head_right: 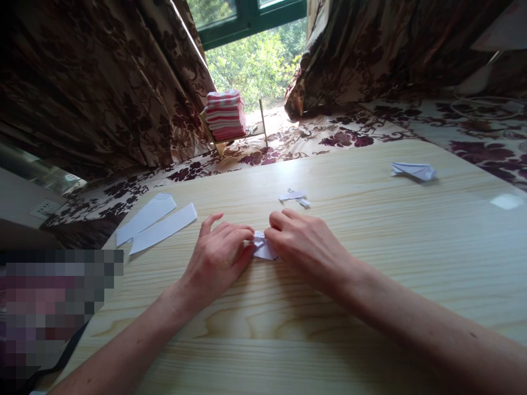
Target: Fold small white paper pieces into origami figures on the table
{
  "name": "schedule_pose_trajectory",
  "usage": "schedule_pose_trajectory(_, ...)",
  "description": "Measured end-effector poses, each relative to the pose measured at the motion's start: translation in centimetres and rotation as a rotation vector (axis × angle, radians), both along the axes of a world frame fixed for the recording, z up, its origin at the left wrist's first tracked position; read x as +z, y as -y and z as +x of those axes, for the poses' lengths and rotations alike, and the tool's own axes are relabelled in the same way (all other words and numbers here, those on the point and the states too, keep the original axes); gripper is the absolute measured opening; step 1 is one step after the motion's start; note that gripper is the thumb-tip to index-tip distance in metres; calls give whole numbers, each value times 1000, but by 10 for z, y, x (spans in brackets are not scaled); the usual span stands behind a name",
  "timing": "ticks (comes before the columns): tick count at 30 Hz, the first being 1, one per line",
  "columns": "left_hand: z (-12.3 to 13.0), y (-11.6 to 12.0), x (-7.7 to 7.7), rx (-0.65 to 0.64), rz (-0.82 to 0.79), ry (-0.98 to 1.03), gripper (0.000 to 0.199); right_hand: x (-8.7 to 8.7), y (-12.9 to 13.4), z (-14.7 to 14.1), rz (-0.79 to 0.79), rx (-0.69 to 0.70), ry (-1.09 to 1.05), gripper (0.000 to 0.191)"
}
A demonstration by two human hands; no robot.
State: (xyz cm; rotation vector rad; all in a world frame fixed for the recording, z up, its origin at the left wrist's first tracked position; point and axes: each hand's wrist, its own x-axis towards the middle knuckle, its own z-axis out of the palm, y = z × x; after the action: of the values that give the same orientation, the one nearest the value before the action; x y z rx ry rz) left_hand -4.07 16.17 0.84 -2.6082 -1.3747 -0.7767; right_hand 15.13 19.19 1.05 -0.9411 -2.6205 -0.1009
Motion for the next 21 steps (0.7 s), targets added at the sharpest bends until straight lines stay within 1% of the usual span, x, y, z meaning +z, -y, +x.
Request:
schedule_pose_trajectory(5, -4, 1, -1, 16, -1, -50, 15, -3, -1, 0, 1, 25, -60, 18)
schedule_pose_trajectory(9, -5, 1, -1, 9, 8, -62, 15, -4, -2, 0, -16, 69, -68, 19)
schedule_pose_trajectory(14, -5, 5, 3, 3, 8, -47, 14, -3, -1, 0, -33, 75, -61, 21)
schedule_pose_trajectory(16, -4, 6, 4, 2, 17, -33, 16, -4, -2, 0, -28, 80, -62, 22)
schedule_pose_trajectory(18, -3, 6, 4, -2, 16, -41, 20, -4, -2, 0, -29, 81, -60, 22)
schedule_pose_trajectory(21, -3, 5, 1, 1, 11, -71, 18, -6, -1, 0, -28, 82, -78, 22)
